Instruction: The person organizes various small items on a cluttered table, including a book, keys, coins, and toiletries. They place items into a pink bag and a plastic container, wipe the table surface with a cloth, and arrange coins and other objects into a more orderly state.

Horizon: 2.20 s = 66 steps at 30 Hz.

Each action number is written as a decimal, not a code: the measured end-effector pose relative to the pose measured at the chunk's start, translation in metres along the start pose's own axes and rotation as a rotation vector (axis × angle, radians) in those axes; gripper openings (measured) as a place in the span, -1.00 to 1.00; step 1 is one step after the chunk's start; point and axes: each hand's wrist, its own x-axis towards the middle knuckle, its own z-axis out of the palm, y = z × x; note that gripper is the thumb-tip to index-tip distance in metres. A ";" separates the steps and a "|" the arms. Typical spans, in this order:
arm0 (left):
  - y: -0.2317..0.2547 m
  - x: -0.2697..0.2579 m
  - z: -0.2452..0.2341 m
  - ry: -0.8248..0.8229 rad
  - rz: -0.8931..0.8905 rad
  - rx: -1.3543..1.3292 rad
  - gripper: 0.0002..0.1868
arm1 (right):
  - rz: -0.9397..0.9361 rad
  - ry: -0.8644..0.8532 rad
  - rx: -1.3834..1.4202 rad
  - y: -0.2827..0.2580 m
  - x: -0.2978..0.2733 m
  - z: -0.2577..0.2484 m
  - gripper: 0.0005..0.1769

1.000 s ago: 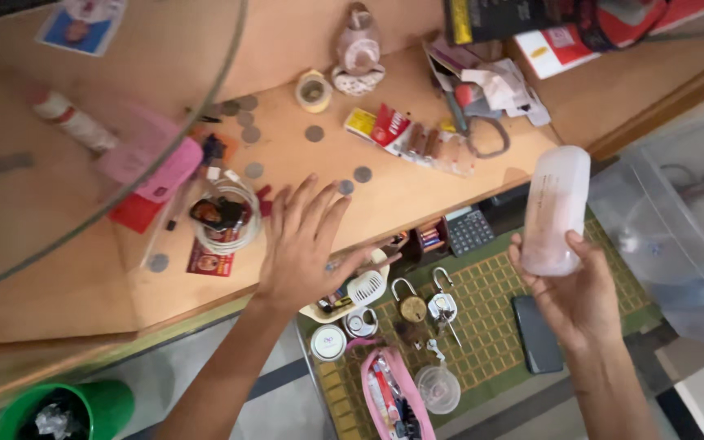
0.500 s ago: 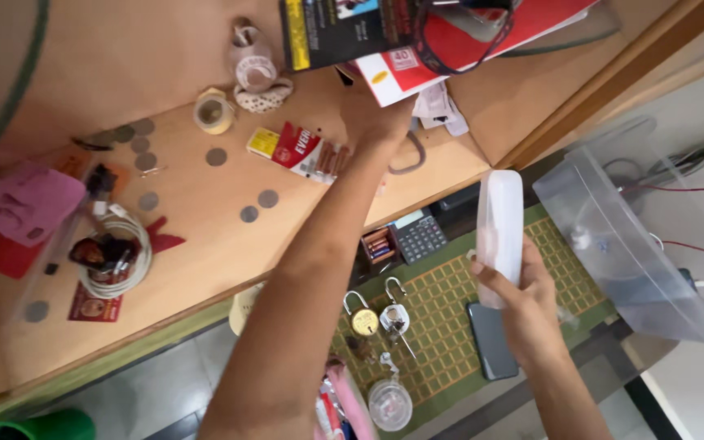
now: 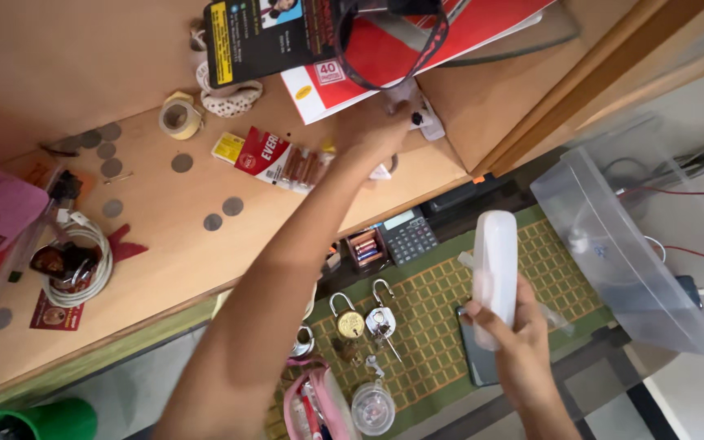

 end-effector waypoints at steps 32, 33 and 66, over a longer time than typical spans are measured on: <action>0.036 -0.069 0.054 0.351 -0.030 -0.727 -0.67 | 0.026 -0.003 0.075 0.000 0.011 0.015 -0.25; 0.047 -0.055 0.060 0.266 -0.204 -0.813 -0.71 | 0.036 -0.005 0.079 0.004 0.010 0.013 -0.26; 0.054 -0.016 0.090 0.210 0.024 -0.149 -0.15 | -0.234 0.094 -0.005 -0.032 0.023 0.014 -0.38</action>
